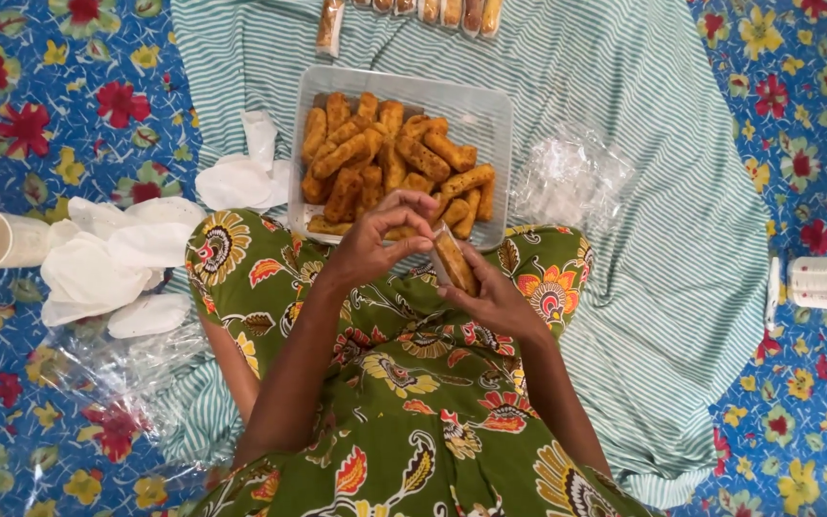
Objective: A person is sitting on the floor, picking up individual pieces of fried food from a container and wrapping them in small plastic sleeves.
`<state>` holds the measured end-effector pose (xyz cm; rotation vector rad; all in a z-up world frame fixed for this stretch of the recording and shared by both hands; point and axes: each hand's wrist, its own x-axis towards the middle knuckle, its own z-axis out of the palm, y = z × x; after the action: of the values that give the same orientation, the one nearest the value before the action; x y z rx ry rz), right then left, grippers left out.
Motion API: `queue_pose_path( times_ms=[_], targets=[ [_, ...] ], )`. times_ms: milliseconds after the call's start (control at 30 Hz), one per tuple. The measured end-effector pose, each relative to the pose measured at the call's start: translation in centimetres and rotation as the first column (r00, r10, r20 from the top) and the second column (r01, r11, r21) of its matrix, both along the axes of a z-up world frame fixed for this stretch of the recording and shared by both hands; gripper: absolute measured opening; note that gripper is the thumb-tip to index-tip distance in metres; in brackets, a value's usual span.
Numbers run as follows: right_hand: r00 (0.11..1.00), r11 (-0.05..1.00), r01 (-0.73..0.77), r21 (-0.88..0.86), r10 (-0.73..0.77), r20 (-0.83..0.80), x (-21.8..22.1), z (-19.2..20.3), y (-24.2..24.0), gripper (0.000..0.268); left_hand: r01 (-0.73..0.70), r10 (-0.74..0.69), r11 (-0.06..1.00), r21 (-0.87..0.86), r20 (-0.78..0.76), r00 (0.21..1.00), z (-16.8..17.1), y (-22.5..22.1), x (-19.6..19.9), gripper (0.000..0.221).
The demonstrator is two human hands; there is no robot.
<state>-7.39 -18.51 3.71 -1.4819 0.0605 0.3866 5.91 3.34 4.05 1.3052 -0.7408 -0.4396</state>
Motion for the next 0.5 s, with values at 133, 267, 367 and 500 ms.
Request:
queue_pose_path(
  times_ms=[133, 267, 367, 500],
  targets=[
    [1.000, 1.000, 0.022, 0.001, -0.022, 0.001, 0.3, 0.2, -0.1, 0.076, 0.009, -0.009, 1.000, -0.012, -0.021, 1.000, 0.6, -0.3, 0.1, 0.020],
    [1.000, 1.000, 0.019, -0.016, -0.018, 0.020, 0.7, -0.4, -0.7, 0.076, 0.013, -0.013, 1.000, -0.013, -0.032, 0.999, 0.3, -0.7, 0.2, 0.022],
    [1.000, 1.000, 0.010, -0.014, -0.010, 0.014, 0.7, 0.2, -0.7, 0.077, 0.025, -0.026, 1.000, -0.015, -0.023, 0.999, 0.2, -0.6, 0.6, 0.017],
    [1.000, 1.000, -0.011, -0.024, 0.011, 0.012, 0.7, -0.9, -1.1, 0.077, 0.028, -0.028, 0.999, 0.017, -0.008, 1.000, 0.4, -0.5, 1.0, 0.013]
  ],
)
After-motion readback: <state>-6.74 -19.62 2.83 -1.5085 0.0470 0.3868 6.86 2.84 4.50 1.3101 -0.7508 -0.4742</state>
